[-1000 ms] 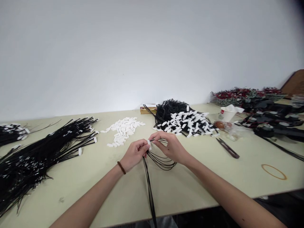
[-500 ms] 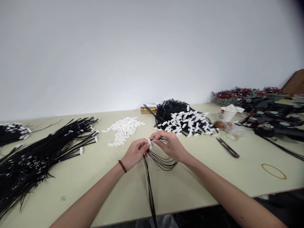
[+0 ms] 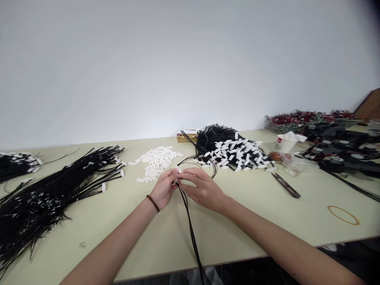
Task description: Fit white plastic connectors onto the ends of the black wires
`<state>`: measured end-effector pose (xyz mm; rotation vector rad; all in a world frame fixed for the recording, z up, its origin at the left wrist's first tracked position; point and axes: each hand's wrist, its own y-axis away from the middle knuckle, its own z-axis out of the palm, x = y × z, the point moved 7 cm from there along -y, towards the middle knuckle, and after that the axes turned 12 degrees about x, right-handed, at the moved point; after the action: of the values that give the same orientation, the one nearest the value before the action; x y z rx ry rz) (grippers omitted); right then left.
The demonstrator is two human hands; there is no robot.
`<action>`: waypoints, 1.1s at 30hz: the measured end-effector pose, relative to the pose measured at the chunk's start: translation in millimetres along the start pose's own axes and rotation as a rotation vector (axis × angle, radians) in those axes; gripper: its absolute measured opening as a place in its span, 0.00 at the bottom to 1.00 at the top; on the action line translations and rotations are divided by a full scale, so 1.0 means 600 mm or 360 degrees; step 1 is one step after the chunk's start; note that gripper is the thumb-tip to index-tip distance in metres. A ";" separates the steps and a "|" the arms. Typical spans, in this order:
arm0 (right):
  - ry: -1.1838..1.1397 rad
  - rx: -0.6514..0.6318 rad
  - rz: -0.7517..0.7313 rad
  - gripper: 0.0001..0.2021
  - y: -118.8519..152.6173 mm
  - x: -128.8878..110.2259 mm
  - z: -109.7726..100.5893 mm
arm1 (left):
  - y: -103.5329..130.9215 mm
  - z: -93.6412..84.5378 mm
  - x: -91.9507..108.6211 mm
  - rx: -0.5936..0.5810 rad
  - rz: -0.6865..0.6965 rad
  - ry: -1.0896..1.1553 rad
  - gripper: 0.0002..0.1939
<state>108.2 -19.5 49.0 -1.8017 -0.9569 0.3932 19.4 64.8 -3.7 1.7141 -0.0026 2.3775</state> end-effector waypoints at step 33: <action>-0.0021 0.0139 0.0088 0.06 -0.001 0.003 -0.002 | 0.009 0.019 -0.009 -0.0176 -0.0104 0.0217 0.11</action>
<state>109.9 -18.9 50.6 -1.7512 -0.8868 0.4750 30.7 57.1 -4.6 1.4786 -0.0547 2.3933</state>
